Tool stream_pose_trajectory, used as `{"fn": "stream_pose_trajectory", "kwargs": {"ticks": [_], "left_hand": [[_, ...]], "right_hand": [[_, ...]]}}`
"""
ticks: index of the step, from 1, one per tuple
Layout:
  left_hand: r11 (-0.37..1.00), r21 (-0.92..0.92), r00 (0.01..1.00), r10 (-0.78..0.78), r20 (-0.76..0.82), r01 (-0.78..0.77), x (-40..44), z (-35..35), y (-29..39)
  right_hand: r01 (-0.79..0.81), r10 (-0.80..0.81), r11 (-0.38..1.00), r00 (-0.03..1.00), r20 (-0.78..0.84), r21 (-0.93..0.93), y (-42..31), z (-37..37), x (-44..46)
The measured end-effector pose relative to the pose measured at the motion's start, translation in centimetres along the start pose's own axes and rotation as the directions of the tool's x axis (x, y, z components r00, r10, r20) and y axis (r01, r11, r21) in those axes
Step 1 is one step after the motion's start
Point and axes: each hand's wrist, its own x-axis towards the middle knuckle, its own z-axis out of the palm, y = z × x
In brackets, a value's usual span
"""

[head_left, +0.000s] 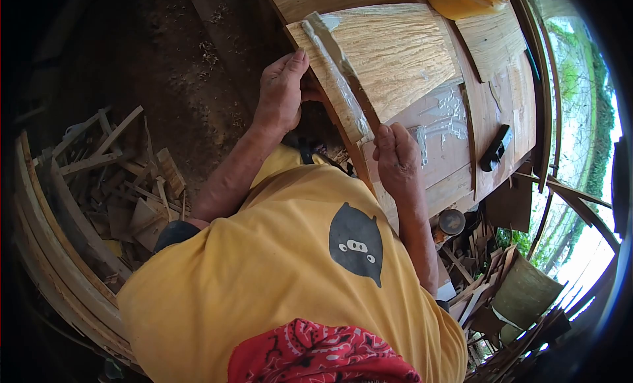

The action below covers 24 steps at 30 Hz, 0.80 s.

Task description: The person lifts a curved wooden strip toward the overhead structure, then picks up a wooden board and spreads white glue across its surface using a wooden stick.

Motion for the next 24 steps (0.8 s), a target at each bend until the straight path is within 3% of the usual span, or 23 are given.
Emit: {"fn": "stream_pose_trajectory", "kwargs": {"ticks": [11, 14, 18, 21, 24], "left_hand": [[1.000, 0.005, 1.000, 0.020, -0.021, -0.020, 0.1, 0.2, -0.2], [1.000, 0.012, 0.999, 0.002, -0.033, -0.001, 0.0, 0.1, -0.1], [1.000, 0.003, 1.000, 0.009, -0.027, -0.009, 0.1, 0.1, 0.0], [1.000, -0.005, 1.000, 0.005, -0.028, -0.005, 0.0, 0.1, 0.1], [1.000, -0.007, 0.999, 0.006, -0.032, -0.006, -0.2, 0.3, 0.3]], "right_hand": [[0.025, -0.032, 0.995, 0.997, -0.072, -0.101, 0.9, -0.5, -0.6], [-0.072, 0.075, 0.995, 0.997, -0.031, 0.070, -0.5, -1.5, -1.9], [-0.095, 0.096, 0.995, 0.994, 0.051, -0.019, 0.1, -1.0, -3.9], [-0.078, 0.077, 0.997, 0.996, -0.042, -0.022, 1.5, -1.1, -3.8], [-0.089, 0.090, 0.996, 0.996, -0.021, 0.031, 0.2, -1.1, -4.1]]}}
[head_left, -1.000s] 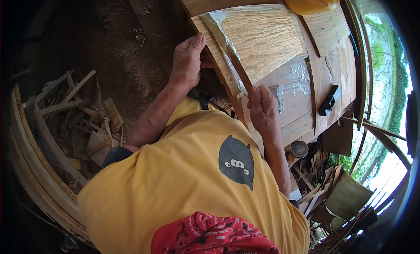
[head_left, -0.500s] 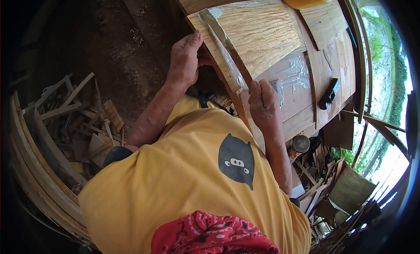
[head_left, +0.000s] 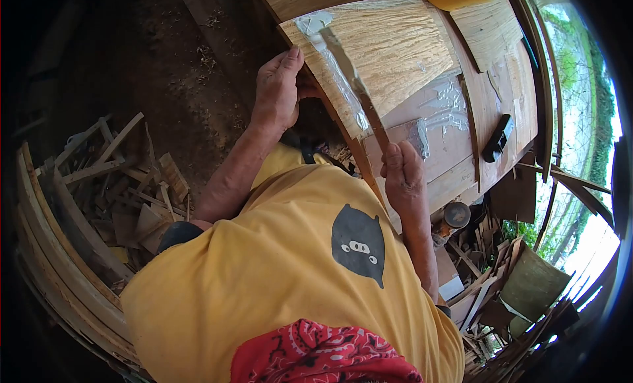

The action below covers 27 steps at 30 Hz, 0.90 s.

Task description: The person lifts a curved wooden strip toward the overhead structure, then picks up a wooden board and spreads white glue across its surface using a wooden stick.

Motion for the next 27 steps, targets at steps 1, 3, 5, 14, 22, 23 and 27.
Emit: {"fn": "stream_pose_trajectory", "kwargs": {"ticks": [1, 3, 5, 14, 22, 23, 27], "left_hand": [[1.000, -0.002, 1.000, 0.001, 0.002, -0.001, 0.0, 0.0, 0.0], [1.000, -0.002, 1.000, 0.003, 0.003, -0.003, 0.1, -0.1, -0.1], [1.000, 0.003, 1.000, 0.003, -0.007, -0.003, 0.1, -0.3, -0.3], [1.000, -0.018, 1.000, -0.006, -0.025, 0.006, -0.1, 0.0, -0.6], [1.000, 0.005, 0.999, 0.007, -0.038, -0.007, 0.0, 0.0, -0.4], [1.000, 0.008, 0.999, 0.008, -0.036, -0.007, 0.0, 0.2, -0.4], [1.000, -0.003, 0.999, 0.002, -0.039, -0.002, 0.0, 0.2, -0.5]], "right_hand": [[-0.014, 0.014, 1.000, 1.000, 0.015, -0.007, 0.0, 0.0, -0.2], [-0.036, 0.037, 0.999, 0.998, 0.047, -0.022, 0.0, 0.2, -0.6], [-0.011, 0.012, 0.999, 1.000, 0.016, -0.046, 0.8, -0.3, -0.5], [-0.065, 0.065, 0.998, 0.998, -0.008, 0.007, 1.4, -1.8, -1.1], [-0.179, 0.176, 0.984, 0.977, 0.120, 0.015, 2.0, -2.6, -4.2], [-0.206, 0.201, 0.978, 0.971, 0.126, 0.027, 2.1, -2.5, -4.5], [-0.185, 0.182, 0.982, 0.981, 0.062, 0.033, 3.3, -2.1, -4.2]]}}
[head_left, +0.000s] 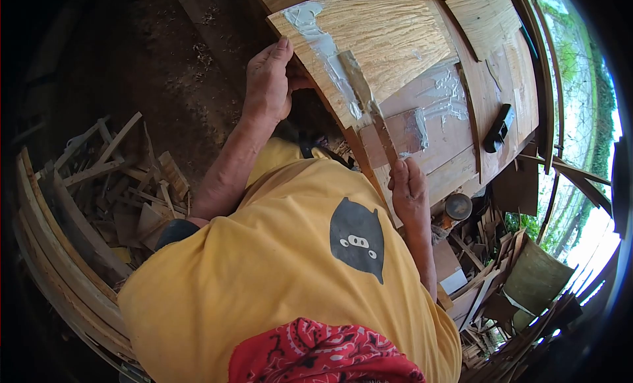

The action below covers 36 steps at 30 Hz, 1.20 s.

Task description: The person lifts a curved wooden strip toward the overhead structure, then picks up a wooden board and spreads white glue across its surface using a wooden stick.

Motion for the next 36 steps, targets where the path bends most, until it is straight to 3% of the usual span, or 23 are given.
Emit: {"fn": "stream_pose_trajectory", "kwargs": {"ticks": [2, 8, 12, 15, 18, 22, 25, 28, 31, 34, 36], "left_hand": [[1.000, 0.008, 1.000, -0.007, -0.005, 0.007, 0.0, -0.1, 0.2], [1.000, 0.015, 1.000, 0.017, 0.009, -0.017, 0.0, 0.2, 0.3], [1.000, 0.009, 1.000, -0.001, 0.004, 0.001, -0.2, 0.0, 0.1], [1.000, 0.009, 1.000, 0.007, 0.005, -0.007, -0.3, 0.1, 0.2], [1.000, 0.015, 1.000, 0.010, 0.007, -0.010, -0.4, 0.3, 0.3], [1.000, 0.008, 1.000, 0.010, -0.006, -0.009, -0.3, 0.2, 0.0], [1.000, 0.003, 1.000, 0.009, -0.002, -0.009, -0.3, 0.0, -0.1], [1.000, 0.008, 1.000, 0.013, 0.000, -0.013, -0.5, 0.3, 0.1], [1.000, 0.010, 1.000, 0.005, -0.009, -0.005, -0.5, 0.4, 0.1], [1.000, 0.023, 1.000, -0.012, 0.004, 0.012, -0.4, -0.1, -0.2], [0.999, 0.031, 1.000, -0.010, 0.000, 0.010, -0.5, -0.1, 0.0]], "right_hand": [[0.032, -0.030, 0.999, 0.999, -0.042, 0.042, 0.5, -0.3, 0.2], [-0.028, 0.029, 1.000, 0.999, 0.036, -0.011, -0.7, -0.4, -1.8], [0.080, -0.097, 0.983, 0.991, -0.097, -0.167, 1.3, -0.1, -1.0], [0.034, -0.033, 0.999, 0.999, -0.042, 0.019, -0.1, -0.4, -1.5], [-0.009, 0.009, 0.999, 1.000, 0.011, 0.037, -1.0, 0.0, -1.7], [0.140, -0.150, 0.983, 0.985, -0.081, -0.117, 2.4, 0.7, -0.5], [0.103, -0.102, 0.995, 0.991, -0.091, 0.006, 1.4, 0.6, -0.7], [0.055, -0.055, 0.999, 0.998, -0.043, 0.000, 0.4, 0.5, -1.3], [0.188, -0.217, 0.960, 0.968, -0.129, -0.207, 3.4, 0.7, 0.0], [0.113, -0.113, 0.994, 0.986, -0.122, -0.012, 1.7, -0.1, 0.8], [0.142, -0.143, 0.990, 0.987, -0.078, -0.016, 0.2, 0.1, 0.6]]}}
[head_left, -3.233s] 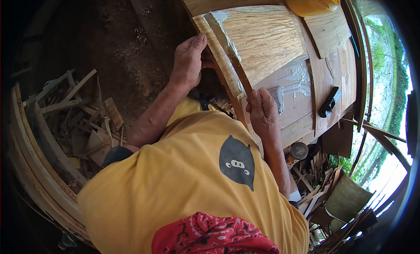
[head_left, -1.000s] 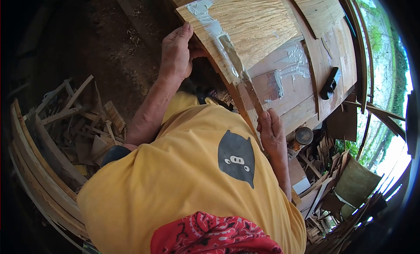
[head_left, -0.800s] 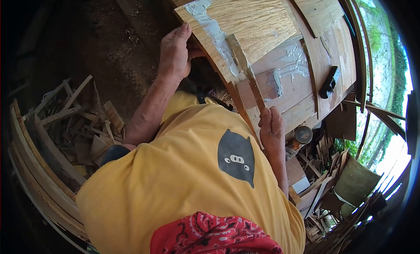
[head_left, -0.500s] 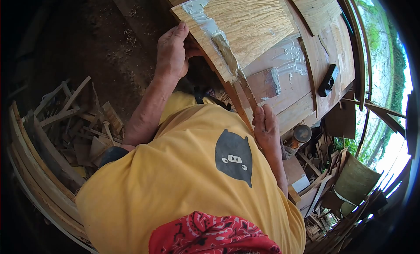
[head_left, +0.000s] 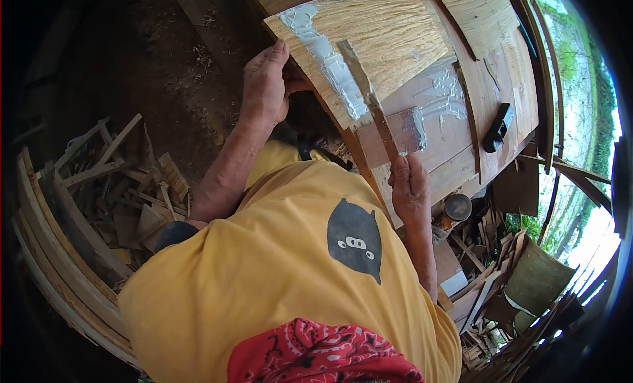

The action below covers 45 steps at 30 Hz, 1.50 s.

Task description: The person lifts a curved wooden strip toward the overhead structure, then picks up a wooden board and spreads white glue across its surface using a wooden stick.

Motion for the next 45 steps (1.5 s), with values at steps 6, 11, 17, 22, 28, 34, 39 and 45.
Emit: {"fn": "stream_pose_trajectory", "kwargs": {"ticks": [6, 11, 17, 22, 28, 34, 39, 45], "left_hand": [[1.000, -0.014, 1.000, 0.000, -0.011, -0.001, -0.1, 0.3, 0.0], [0.999, -0.033, 1.000, -0.012, -0.013, 0.012, 0.1, 0.2, -0.2], [0.999, -0.030, 1.000, -0.016, 0.008, 0.016, 0.0, 0.1, -0.1], [0.999, -0.024, 1.000, -0.025, 0.000, 0.025, -0.2, 0.6, 0.4], [0.999, -0.050, 1.000, -0.014, 0.008, 0.014, 0.0, 0.4, 0.2], [0.999, -0.046, 1.000, -0.022, -0.002, 0.022, 0.0, 0.5, 0.3], [0.998, -0.054, 1.000, -0.014, 0.016, 0.015, 0.0, 0.4, 0.3], [0.999, -0.048, 1.000, -0.021, 0.013, 0.022, 0.3, 0.2, 0.1]], "right_hand": [[0.088, -0.084, 0.982, 0.996, 0.031, -0.170, 1.0, 1.1, 1.0], [0.070, -0.067, 0.994, 0.997, 0.047, -0.081, -0.3, 1.2, 1.8], [0.051, -0.052, 0.992, 0.999, -0.007, -0.116, -1.1, 1.9, 2.6], [0.037, -0.037, 0.999, 0.999, 0.033, -0.006, -2.3, 1.9, 1.9], [0.039, -0.038, 0.993, 0.999, 0.011, -0.108, -3.3, 3.0, 1.7], [0.003, -0.011, 0.996, 0.997, -0.076, -0.094, -4.5, 3.0, 1.1], [-0.016, -0.002, 0.991, 0.991, -0.132, -0.131, -3.1, 2.7, 0.7], [-0.009, -0.012, 0.994, 0.980, -0.199, -0.106, -1.2, 0.9, 0.6]]}}
